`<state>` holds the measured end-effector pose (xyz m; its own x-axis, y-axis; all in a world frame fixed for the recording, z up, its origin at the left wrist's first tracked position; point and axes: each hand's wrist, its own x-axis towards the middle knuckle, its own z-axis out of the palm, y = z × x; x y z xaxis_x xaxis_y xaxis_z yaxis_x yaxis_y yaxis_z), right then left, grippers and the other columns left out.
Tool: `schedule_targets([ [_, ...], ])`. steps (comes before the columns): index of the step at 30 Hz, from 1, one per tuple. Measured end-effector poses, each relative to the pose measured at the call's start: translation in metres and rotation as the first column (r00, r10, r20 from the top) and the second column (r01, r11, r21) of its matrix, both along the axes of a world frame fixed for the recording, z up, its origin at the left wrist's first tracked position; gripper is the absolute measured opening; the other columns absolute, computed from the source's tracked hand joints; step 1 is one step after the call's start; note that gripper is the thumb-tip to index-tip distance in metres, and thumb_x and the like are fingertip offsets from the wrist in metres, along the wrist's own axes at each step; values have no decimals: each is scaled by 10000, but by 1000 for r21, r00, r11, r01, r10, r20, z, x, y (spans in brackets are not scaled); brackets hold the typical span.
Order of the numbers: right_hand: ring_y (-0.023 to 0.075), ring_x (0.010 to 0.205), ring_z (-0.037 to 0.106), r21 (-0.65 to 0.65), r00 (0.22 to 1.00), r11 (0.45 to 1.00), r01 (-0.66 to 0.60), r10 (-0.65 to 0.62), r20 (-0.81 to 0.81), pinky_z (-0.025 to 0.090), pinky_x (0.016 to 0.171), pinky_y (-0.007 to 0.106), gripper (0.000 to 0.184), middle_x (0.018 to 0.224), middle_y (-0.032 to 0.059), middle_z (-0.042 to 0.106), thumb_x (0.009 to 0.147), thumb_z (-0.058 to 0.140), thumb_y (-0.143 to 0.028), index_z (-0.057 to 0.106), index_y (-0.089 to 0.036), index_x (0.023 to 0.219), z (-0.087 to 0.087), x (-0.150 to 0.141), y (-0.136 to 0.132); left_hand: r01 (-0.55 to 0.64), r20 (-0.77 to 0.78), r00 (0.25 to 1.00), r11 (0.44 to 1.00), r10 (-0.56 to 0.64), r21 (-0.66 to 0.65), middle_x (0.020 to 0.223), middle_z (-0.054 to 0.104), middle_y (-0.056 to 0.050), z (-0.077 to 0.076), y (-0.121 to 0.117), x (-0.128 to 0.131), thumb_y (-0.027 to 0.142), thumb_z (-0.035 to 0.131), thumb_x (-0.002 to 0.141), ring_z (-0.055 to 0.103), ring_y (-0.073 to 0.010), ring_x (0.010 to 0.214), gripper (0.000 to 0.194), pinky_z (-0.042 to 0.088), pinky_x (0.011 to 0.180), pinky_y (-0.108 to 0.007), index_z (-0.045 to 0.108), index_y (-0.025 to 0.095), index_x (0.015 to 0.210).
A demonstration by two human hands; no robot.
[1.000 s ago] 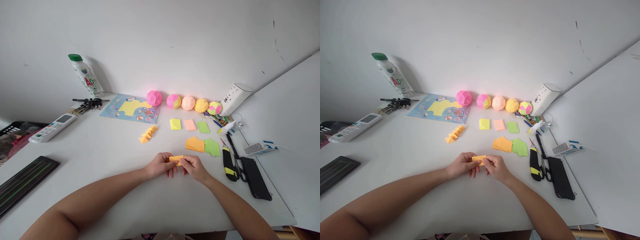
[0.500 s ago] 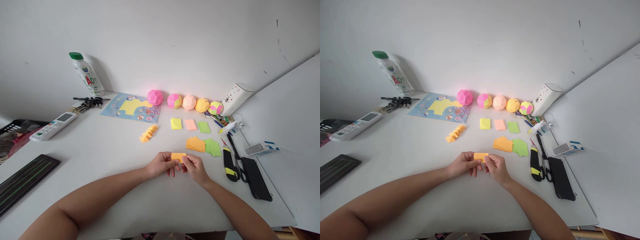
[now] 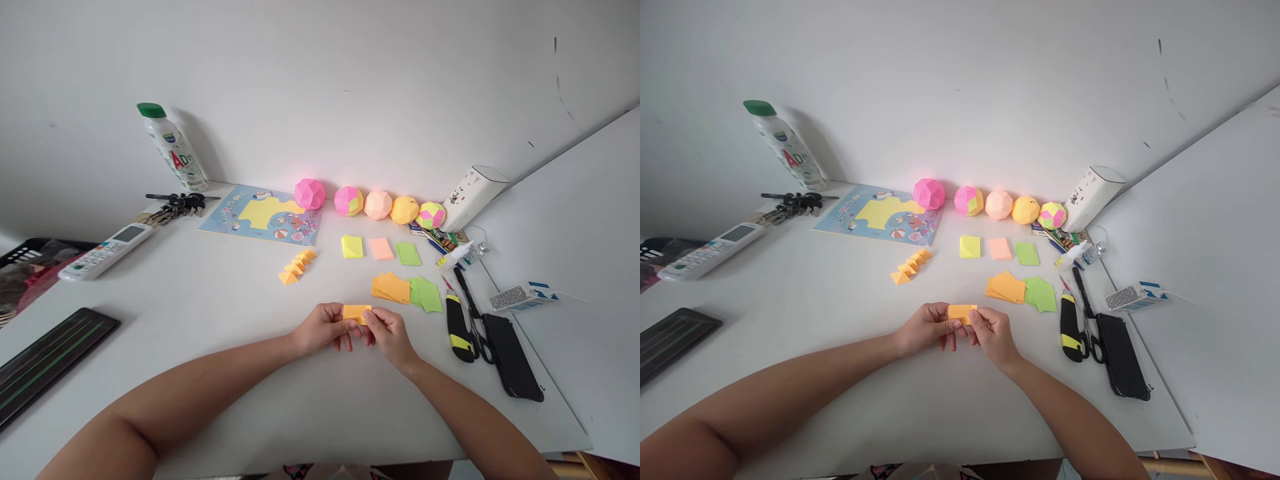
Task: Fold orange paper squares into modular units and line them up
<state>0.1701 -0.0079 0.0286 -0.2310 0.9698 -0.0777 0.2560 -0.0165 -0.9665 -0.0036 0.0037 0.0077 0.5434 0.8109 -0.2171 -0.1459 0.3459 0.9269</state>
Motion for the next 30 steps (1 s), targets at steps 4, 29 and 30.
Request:
schedule_targets([
  [4, 103, 451, 456, 15, 1000, 1000, -22, 22, 20, 382, 438, 225, 364, 530, -16, 499, 857, 470, -401, 474, -176, 571, 0, 0, 0, 26, -11, 1000, 1000, -26, 18, 792, 688, -83, 6, -1, 0, 453, 628, 729, 615, -124, 535, 335, 421, 427, -201, 598, 122, 770],
  [29, 98, 452, 461, 97, 998, 994, -52, 48, 43, 371, 433, 220, 363, 521, -21, 473, 865, 475, -349, 429, -175, 549, -3, 2, 0, 95, -7, 995, 995, -95, -11, 647, 660, -51, 7, 3, -4, 369, 596, 772, 597, -121, 477, 256, 416, 411, -202, 589, 114, 753],
  [30, 99, 452, 462, 95, 998, 994, -48, 44, 41, 374, 437, 221, 364, 519, -21, 473, 866, 473, -352, 435, -174, 550, -3, 2, 0, 89, 5, 996, 996, -89, -19, 639, 659, -49, 6, 3, -4, 366, 600, 770, 597, -122, 474, 251, 416, 410, -203, 581, 116, 754],
])
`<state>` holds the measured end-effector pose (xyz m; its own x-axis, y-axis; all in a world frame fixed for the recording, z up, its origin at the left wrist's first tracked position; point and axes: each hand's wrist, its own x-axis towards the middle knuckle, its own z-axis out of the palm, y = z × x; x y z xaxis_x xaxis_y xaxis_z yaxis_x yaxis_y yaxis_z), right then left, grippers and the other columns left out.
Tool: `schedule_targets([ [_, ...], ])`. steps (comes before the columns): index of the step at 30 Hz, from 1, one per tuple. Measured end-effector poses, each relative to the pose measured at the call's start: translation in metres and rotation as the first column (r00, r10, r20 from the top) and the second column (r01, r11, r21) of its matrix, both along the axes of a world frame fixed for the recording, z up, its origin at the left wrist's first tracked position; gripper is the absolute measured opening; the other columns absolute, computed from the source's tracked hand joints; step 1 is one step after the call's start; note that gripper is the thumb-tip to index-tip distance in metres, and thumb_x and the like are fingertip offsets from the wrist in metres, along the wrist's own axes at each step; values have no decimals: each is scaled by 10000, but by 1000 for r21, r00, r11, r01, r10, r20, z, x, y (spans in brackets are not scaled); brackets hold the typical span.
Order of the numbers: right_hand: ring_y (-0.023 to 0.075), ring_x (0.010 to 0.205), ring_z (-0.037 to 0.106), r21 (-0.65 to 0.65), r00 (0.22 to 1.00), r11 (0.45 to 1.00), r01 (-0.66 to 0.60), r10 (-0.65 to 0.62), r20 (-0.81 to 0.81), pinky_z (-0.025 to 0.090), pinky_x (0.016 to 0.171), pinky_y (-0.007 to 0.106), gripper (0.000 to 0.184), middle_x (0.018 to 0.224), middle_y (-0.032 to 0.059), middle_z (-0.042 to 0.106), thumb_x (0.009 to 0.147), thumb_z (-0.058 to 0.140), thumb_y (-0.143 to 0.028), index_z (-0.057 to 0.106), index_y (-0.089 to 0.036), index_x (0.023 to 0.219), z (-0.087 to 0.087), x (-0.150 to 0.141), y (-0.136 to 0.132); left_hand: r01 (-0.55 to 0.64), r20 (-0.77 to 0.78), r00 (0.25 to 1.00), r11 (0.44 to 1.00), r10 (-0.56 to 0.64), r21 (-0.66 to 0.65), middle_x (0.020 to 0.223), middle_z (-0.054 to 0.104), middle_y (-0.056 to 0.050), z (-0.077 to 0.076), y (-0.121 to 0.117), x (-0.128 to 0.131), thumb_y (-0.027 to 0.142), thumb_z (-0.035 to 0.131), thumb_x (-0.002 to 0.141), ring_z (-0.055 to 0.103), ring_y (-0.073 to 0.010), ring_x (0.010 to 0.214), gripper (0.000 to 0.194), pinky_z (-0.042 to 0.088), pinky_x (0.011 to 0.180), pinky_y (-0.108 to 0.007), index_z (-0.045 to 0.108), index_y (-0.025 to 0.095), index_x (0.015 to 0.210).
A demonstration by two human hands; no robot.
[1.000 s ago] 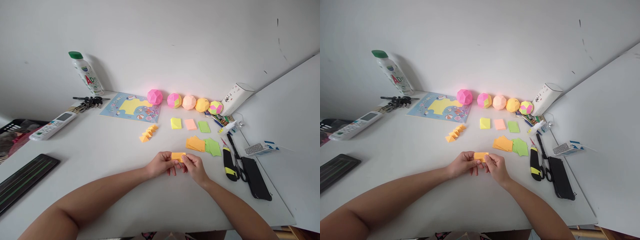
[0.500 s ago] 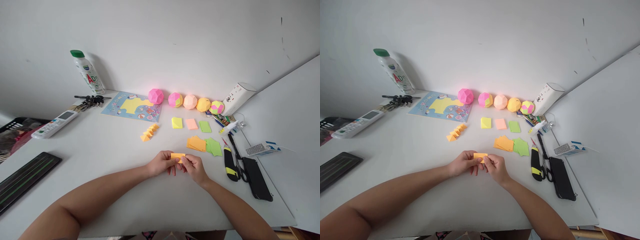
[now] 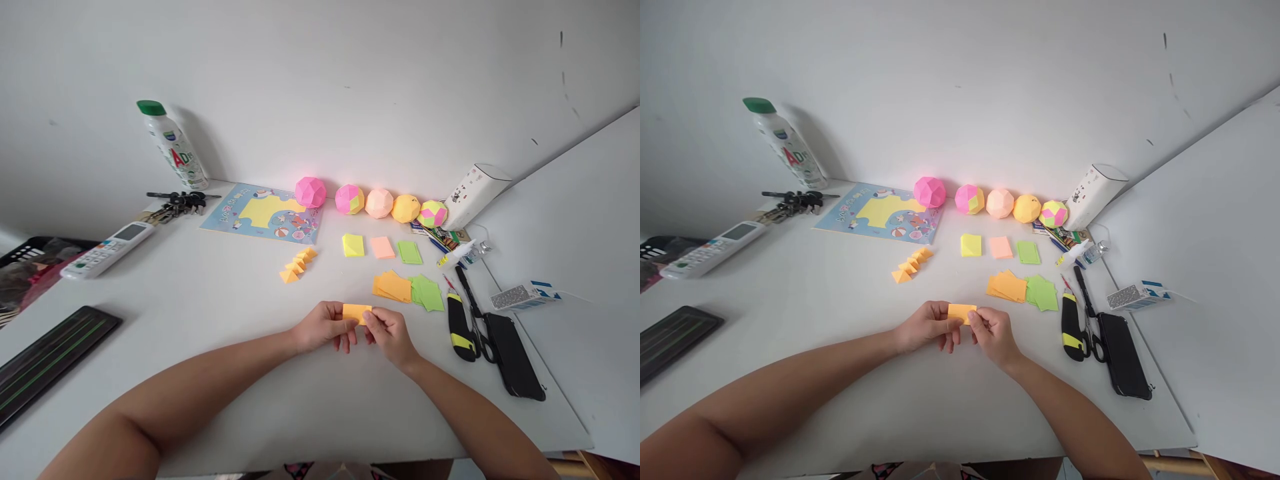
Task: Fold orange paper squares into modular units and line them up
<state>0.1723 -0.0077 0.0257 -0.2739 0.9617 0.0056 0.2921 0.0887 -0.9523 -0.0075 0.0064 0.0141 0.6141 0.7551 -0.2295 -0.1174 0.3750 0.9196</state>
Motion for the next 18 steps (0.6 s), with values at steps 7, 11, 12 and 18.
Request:
schedule_targets([
  [7, 99, 437, 440, -10, 1000, 999, 31, -31, -5, 373, 443, 226, 378, 480, -24, 465, 869, 469, -355, 444, -174, 538, 3, 2, 2, -26, 31, 999, 999, 27, -36, 622, 659, -35, -2, 1, -1, 357, 623, 756, 601, -125, 472, 241, 413, 406, -200, 529, 135, 759],
  [11, 100, 436, 442, -9, 1000, 1000, 27, -27, -4, 371, 438, 225, 377, 485, -25, 462, 869, 470, -359, 437, -176, 541, 3, 2, 3, -21, 47, 999, 999, 22, -34, 627, 663, -39, -1, 1, -1, 359, 625, 757, 601, -126, 472, 246, 409, 407, -202, 518, 137, 747],
  [12, 100, 436, 443, -7, 1000, 1000, 23, -23, -2, 372, 439, 226, 376, 486, -25, 461, 869, 468, -359, 437, -176, 542, 2, 2, 3, -21, 54, 998, 999, 23, -34, 628, 664, -41, -1, 1, -1, 359, 626, 755, 602, -128, 475, 249, 410, 409, -204, 513, 138, 737],
  [18, 99, 442, 450, 36, 999, 999, -36, 35, 22, 370, 442, 226, 370, 507, -23, 467, 870, 460, -347, 430, -177, 544, 1, 4, 4, 5, 51, 999, 1000, -5, -4, 735, 677, -67, 2, 0, -1, 380, 607, 767, 609, -130, 523, 257, 421, 429, -215, 567, 127, 789],
])
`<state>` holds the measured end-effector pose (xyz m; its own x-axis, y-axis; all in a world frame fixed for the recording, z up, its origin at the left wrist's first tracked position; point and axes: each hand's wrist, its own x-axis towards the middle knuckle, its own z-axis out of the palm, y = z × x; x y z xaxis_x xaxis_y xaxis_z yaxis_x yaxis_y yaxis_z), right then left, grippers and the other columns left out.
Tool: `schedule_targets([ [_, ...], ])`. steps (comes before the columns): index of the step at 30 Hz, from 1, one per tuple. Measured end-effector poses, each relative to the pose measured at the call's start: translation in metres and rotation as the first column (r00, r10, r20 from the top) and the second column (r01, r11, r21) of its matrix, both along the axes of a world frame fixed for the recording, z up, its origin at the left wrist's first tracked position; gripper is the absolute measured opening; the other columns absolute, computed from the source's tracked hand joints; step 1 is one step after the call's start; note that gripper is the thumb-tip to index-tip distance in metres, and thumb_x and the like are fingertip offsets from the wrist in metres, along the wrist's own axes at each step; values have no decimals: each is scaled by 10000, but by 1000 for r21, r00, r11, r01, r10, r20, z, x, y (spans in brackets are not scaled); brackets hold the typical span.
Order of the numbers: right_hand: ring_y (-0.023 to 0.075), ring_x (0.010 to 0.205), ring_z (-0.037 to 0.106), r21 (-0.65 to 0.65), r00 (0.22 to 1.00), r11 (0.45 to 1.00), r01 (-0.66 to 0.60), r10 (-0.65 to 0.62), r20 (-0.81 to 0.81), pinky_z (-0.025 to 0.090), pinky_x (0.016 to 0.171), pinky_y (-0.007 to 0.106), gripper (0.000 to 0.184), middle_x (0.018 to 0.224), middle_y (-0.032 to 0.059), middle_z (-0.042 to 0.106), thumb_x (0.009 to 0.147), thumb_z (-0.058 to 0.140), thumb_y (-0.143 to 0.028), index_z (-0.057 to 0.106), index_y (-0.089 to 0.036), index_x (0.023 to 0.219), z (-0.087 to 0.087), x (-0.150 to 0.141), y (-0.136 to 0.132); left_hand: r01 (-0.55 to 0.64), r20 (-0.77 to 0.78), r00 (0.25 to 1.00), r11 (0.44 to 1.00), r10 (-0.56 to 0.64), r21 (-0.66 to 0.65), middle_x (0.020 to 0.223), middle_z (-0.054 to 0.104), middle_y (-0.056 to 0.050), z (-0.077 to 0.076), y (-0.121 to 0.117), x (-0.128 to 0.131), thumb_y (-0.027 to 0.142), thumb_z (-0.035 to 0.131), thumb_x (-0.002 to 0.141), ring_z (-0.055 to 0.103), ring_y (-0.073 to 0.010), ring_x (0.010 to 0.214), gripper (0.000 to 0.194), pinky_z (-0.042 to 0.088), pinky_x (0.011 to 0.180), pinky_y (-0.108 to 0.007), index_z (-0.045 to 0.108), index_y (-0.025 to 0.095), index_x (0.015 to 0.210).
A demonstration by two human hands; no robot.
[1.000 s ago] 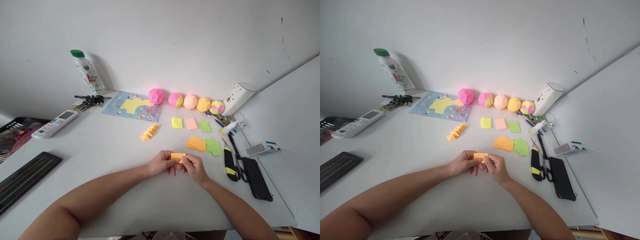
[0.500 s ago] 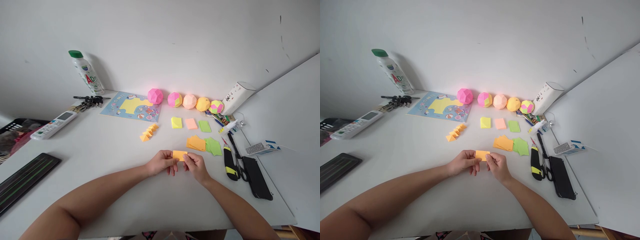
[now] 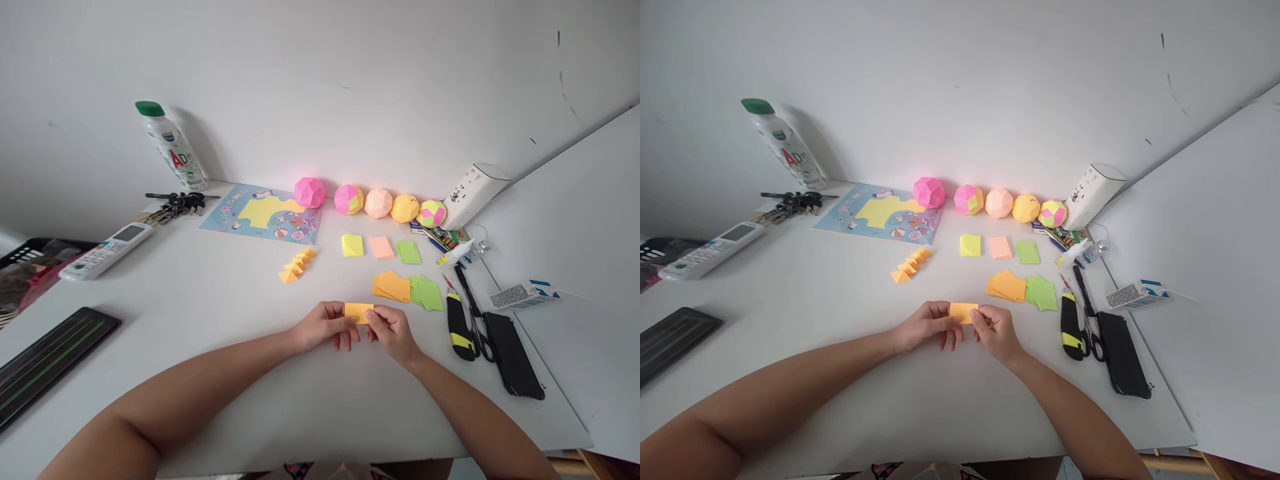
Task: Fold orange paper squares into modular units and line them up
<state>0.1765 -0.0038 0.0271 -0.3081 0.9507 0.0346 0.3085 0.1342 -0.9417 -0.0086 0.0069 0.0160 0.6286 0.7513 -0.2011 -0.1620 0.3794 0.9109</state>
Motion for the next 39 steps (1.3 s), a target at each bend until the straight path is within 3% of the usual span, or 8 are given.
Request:
schedule_targets([
  [12, 91, 439, 452, 132, 992, 986, -101, 90, 88, 365, 464, 226, 377, 484, -39, 431, 850, 464, -312, 363, -186, 508, 0, -1, 0, 20, -49, 999, 1000, -20, -2, 600, 642, -19, -3, -1, 0, 316, 647, 717, 568, -112, 463, 201, 420, 433, -219, 566, 132, 701],
  [23, 114, 539, 469, -132, 992, 984, -122, 123, -4, 399, 483, 228, 153, 616, -13, 499, 797, 520, -300, 529, -164, 728, -1, -2, 0, -29, -92, 995, 999, 27, -13, 543, 607, 2, 2, -3, 1, 329, 628, 724, 550, -104, 430, 207, 421, 416, -209, 561, 134, 738],
  [32, 96, 492, 429, -149, 996, 985, -83, 88, 22, 370, 456, 217, 83, 564, -37, 479, 736, 527, -200, 493, -166, 668, -6, -1, -1, -31, -134, 990, 999, 32, 11, 551, 606, 8, 0, -7, 4, 288, 590, 742, 553, -101, 443, 158, 417, 430, -207, 533, 142, 724],
  [39, 106, 499, 476, -176, 984, 970, -168, 154, -89, 404, 478, 230, 47, 596, -24, 546, 751, 502, -176, 546, -170, 737, 3, -6, -2, -56, -155, 986, 998, 57, 5, 539, 599, 11, -2, -6, 5, 287, 611, 721, 555, -106, 441, 168, 424, 431, -213, 522, 144, 726],
])
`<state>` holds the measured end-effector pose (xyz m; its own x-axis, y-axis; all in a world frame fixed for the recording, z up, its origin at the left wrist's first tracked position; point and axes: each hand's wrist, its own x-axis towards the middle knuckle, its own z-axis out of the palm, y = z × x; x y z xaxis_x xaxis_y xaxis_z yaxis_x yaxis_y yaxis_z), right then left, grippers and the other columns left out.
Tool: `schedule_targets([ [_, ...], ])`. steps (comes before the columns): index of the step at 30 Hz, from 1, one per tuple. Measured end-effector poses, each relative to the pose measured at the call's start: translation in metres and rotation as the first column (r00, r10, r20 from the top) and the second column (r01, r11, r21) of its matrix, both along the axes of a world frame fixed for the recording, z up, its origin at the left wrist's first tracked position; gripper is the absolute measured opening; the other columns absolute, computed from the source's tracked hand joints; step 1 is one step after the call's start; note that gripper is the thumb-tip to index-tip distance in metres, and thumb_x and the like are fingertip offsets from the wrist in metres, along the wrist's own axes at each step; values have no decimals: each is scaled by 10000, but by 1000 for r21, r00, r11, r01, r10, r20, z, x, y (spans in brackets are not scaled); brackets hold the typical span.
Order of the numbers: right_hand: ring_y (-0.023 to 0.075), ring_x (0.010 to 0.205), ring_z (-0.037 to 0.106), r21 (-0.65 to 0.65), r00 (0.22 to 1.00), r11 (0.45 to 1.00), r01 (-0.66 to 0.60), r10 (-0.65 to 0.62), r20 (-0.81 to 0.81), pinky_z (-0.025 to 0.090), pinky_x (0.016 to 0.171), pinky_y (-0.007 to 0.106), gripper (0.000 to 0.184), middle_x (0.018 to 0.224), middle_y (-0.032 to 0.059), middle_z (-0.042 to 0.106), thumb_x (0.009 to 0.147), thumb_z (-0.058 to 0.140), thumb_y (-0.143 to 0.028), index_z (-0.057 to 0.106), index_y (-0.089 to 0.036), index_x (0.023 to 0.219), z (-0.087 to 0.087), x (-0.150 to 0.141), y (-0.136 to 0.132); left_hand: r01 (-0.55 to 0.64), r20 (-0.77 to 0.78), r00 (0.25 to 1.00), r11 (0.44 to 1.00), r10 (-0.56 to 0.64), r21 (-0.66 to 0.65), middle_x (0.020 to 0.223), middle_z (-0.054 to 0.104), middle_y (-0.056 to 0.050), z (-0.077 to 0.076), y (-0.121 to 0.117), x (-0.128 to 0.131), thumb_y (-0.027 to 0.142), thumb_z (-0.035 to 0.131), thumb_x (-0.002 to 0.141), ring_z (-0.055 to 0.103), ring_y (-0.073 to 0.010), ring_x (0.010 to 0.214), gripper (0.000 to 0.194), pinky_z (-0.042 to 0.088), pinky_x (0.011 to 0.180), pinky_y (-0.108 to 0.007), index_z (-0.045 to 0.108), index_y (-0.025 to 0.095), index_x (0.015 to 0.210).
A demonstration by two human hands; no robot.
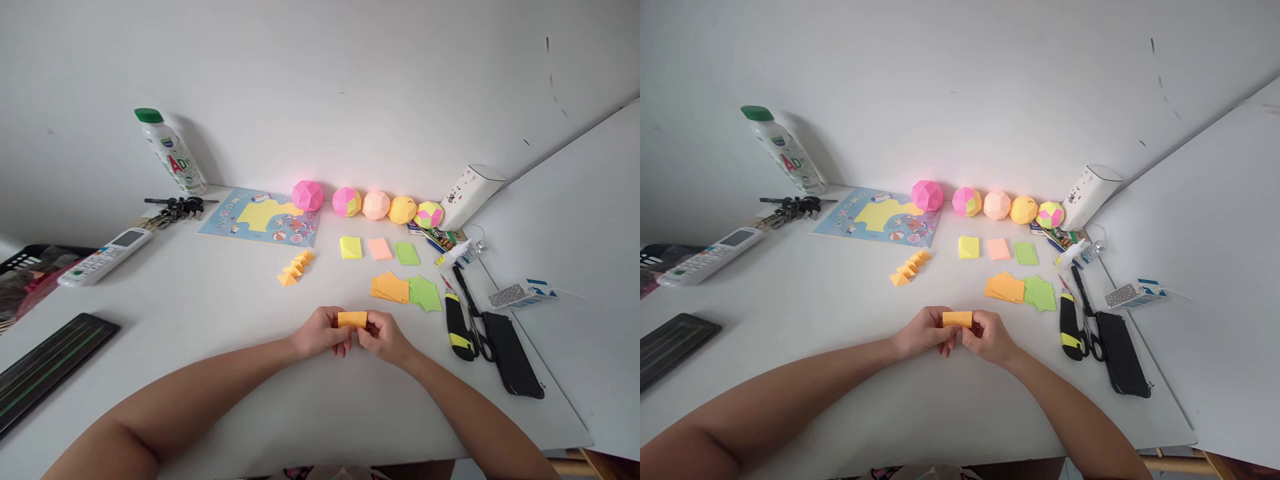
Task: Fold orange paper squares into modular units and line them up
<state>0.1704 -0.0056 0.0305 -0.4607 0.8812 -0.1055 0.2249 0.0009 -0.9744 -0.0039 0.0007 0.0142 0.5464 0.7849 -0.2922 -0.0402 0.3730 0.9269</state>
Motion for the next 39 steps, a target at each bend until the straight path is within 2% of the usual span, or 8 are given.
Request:
schedule_targets([
  [5, 109, 499, 487, -5, 1000, 1000, 17, -17, -5, 414, 483, 233, 88, 587, -23, 561, 735, 476, -141, 545, -180, 695, 3, -3, -2, 4, -2, 1000, 1000, -4, 29, 549, 600, 13, -3, -1, 0, 310, 592, 739, 557, -106, 445, 176, 416, 431, -213, 519, 150, 732],
  [11, 92, 450, 465, -67, 994, 992, 106, -105, 12, 410, 437, 207, 122, 496, -56, 461, 690, 507, -144, 457, -178, 584, -7, 8, 7, -60, -23, 998, 998, 60, -6, 521, 596, 15, 0, -1, 3, 327, 600, 729, 550, -105, 416, 207, 406, 410, -207, 494, 149, 737],
  [16, 106, 470, 499, -136, 995, 988, 72, -81, -63, 422, 411, 201, 70, 520, -49, 498, 746, 476, -191, 459, -183, 679, -9, 13, 11, -83, -12, 996, 997, 83, 4, 504, 594, 16, 1, 0, 3, 304, 576, 743, 538, -102, 401, 183, 406, 403, -206, 481, 149, 726],
  [20, 110, 555, 520, -118, 998, 993, -4, -2, -55, 400, 432, 185, 85, 634, -12, 569, 779, 512, -227, 539, -161, 825, -6, 9, 7, -71, -7, 997, 997, 71, 3, 501, 590, 21, -1, 0, 4, 319, 595, 729, 536, -99, 390, 203, 400, 394, -202, 486, 149, 718],
  [23, 100, 557, 502, -99, 997, 995, -24, 17, -73, 395, 472, 194, 115, 658, 3, 598, 783, 511, -209, 579, -144, 849, -7, 6, 3, -46, -13, 999, 999, 46, 8, 503, 589, 24, -1, 0, 5, 322, 621, 711, 544, -102, 398, 219, 399, 390, -199, 488, 149, 722],
  [29, 100, 525, 481, -119, 986, 990, 82, -98, -135, 417, 504, 225, 82, 608, -27, 536, 726, 524, -180, 590, -148, 765, -10, 8, 5, -53, -32, 998, 998, 53, -14, 513, 604, 14, 1, 0, 5, 348, 632, 705, 546, -103, 393, 241, 420, 399, -211, 502, 145, 717],
  [36, 106, 484, 492, -135, 968, 978, 161, -183, -171, 408, 501, 232, 60, 498, -38, 523, 677, 488, -141, 530, -156, 636, -7, 12, 12, -99, 64, 993, 995, 101, -33, 498, 593, 19, -5, 1, 2, 360, 618, 731, 554, -114, 401, 256, 438, 408, -224, 462, 159, 706],
  [39, 109, 485, 504, -136, 964, 977, 162, -187, -190, 408, 502, 234, 74, 505, -37, 537, 689, 481, -147, 512, -165, 624, -7, 13, 13, -112, 135, 984, 994, 113, -15, 644, 642, -17, -3, 2, 1, 379, 595, 760, 589, -127, 476, 257, 441, 413, -227, 454, 164, 761],
])
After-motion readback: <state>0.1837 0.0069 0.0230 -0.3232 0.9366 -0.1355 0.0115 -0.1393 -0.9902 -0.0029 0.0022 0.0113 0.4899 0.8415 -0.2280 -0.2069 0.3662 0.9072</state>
